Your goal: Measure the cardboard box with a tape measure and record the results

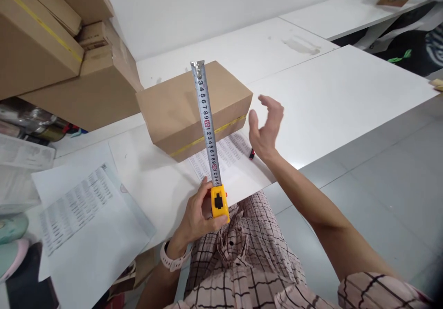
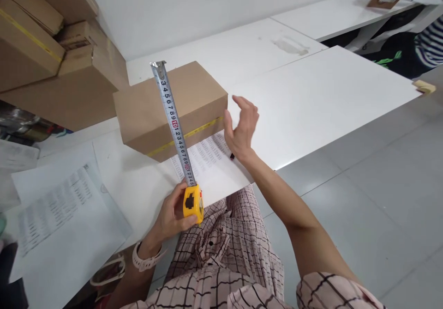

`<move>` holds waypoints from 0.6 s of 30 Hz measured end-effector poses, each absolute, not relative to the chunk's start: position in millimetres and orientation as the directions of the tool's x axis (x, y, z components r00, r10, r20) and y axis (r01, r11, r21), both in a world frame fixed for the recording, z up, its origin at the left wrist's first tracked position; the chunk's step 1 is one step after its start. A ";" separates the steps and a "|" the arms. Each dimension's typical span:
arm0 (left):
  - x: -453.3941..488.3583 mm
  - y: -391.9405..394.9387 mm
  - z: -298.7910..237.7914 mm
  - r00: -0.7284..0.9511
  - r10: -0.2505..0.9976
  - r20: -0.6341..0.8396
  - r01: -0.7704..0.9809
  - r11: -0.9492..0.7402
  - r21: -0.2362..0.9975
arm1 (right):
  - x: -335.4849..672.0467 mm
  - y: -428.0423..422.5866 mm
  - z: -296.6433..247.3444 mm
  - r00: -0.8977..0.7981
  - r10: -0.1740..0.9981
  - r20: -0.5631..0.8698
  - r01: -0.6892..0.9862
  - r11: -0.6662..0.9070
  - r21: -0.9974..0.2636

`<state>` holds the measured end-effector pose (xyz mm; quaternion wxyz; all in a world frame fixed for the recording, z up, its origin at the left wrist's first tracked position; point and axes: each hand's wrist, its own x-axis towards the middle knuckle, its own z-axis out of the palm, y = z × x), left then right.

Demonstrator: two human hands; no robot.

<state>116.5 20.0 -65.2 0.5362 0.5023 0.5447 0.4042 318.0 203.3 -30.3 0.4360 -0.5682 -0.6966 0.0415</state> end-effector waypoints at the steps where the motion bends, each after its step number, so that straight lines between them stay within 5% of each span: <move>1: 117.3 18.7 -62.6 0.109 0.981 -0.160 0.138 0.145 0.980 | 323.4 192.0 -31.0 0.043 0.829 0.558 0.742 0.348 -0.574; 6: 129.6 6.7 -48.3 0.339 0.941 0.020 0.340 -0.143 0.930 | 340.2 144.1 -13.2 -0.057 0.865 0.499 0.600 0.430 -0.675; 9: 139.3 0.6 -41.3 0.396 0.916 0.066 0.411 -0.242 0.879 | 350.7 134.5 11.2 0.051 0.871 0.489 0.444 0.419 -0.792; 14: 144.5 -6.0 -31.1 0.446 0.895 -0.014 0.474 -0.223 0.852 | 377.0 123.3 26.6 0.271 0.876 0.400 0.343 0.300 -0.890; 18: 144.5 -11.1 -36.1 0.236 0.971 -0.027 0.478 -0.092 0.873 | 373.4 95.1 3.9 0.104 0.936 0.336 0.172 0.315 -0.933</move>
